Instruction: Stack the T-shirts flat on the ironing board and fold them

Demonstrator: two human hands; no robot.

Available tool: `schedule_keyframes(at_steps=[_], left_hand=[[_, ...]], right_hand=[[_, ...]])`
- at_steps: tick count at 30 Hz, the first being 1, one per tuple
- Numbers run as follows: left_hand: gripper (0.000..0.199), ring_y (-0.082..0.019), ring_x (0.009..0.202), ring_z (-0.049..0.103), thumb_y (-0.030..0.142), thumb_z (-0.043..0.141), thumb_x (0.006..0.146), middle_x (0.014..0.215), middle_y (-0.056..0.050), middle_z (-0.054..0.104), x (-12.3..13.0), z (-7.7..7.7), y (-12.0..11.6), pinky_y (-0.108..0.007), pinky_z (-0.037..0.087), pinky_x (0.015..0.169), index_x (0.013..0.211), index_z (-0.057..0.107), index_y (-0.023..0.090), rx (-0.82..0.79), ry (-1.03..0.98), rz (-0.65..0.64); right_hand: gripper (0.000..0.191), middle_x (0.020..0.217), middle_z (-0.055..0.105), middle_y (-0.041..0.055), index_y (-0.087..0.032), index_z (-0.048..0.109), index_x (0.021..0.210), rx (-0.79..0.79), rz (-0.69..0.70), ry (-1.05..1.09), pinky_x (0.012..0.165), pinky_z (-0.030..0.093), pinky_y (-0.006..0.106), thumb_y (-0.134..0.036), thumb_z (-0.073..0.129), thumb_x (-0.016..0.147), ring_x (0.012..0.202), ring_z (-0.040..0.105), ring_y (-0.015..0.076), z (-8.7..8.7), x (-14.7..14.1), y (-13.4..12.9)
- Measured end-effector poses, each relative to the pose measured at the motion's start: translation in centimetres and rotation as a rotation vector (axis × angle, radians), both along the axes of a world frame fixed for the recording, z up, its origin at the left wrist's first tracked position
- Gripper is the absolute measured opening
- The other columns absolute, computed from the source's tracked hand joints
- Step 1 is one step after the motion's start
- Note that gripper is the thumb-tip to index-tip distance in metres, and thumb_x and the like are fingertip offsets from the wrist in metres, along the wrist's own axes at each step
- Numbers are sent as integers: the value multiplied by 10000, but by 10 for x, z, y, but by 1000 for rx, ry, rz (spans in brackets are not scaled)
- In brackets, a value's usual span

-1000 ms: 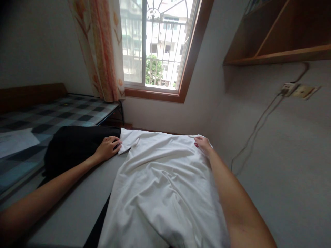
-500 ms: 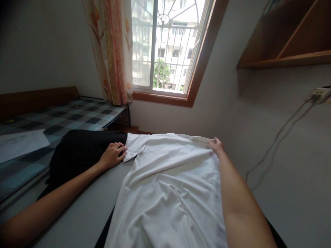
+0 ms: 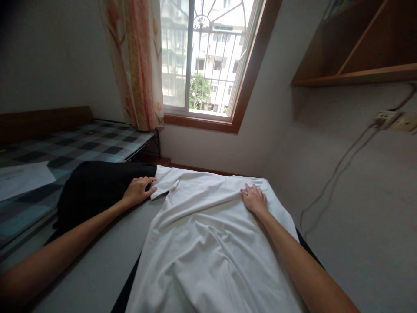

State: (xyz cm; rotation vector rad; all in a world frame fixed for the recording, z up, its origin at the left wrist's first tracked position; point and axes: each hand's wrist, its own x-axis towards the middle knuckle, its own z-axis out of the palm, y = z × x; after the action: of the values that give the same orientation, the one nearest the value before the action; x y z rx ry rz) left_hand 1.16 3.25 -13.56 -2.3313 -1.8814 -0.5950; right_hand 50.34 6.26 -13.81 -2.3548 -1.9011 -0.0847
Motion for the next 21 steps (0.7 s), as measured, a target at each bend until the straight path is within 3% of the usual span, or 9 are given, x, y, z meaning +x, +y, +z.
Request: schedule_keyframes(at_steps=[4, 7, 12, 16, 19, 21], left_hand=[[328, -222, 914, 630, 273, 534, 851, 955, -46, 686, 7, 9, 7, -342, 416, 868, 1144, 672, 219, -63, -157, 38], [304, -188, 845, 631, 203, 489, 858, 998, -56, 642, 9, 27, 17, -285, 452, 772, 1079, 698, 206, 12, -248, 33], [264, -197, 880, 616, 185, 497, 879, 1022, -75, 576, -8, 55, 44, -277, 470, 784, 1020, 721, 189, 114, -191, 131], [234, -252, 983, 591, 175, 567, 835, 1084, -116, 562, -9, 54, 50, -334, 459, 865, 1007, 725, 177, 59, -33, 203], [247, -273, 1042, 568, 211, 593, 815, 1121, -120, 580, 6, 48, 29, -350, 433, 896, 1033, 709, 190, 65, 57, 71], [238, -233, 928, 602, 295, 572, 843, 1014, -90, 628, 18, 44, 8, -301, 436, 798, 1024, 688, 194, -48, 22, -63]], right_hand=[[620, 1568, 349, 123, -246, 406, 1500, 4, 97, 2, 1137, 252, 507, -543, 199, 997, 1421, 328, 319, -13, -26, -22], [609, 1557, 370, 126, -238, 414, 1497, 30, 92, 4, 1133, 266, 491, -537, 227, 1000, 1411, 349, 312, -14, -27, -27], [581, 1533, 406, 138, -202, 440, 1480, 87, 99, 3, 1117, 294, 471, -496, 287, 1003, 1388, 382, 309, -12, -27, -26], [482, 1431, 523, 153, -137, 547, 1370, 192, 151, 3, 1080, 344, 397, -371, 353, 995, 1299, 473, 271, -11, -29, -33], [431, 1370, 569, 138, -141, 572, 1325, 205, 208, -21, 1025, 389, 361, -320, 380, 984, 1214, 533, 254, -7, -27, -49], [419, 1373, 561, 138, -150, 574, 1321, 187, 225, -72, 987, 410, 364, -314, 409, 972, 1200, 539, 267, -3, -22, -65]])
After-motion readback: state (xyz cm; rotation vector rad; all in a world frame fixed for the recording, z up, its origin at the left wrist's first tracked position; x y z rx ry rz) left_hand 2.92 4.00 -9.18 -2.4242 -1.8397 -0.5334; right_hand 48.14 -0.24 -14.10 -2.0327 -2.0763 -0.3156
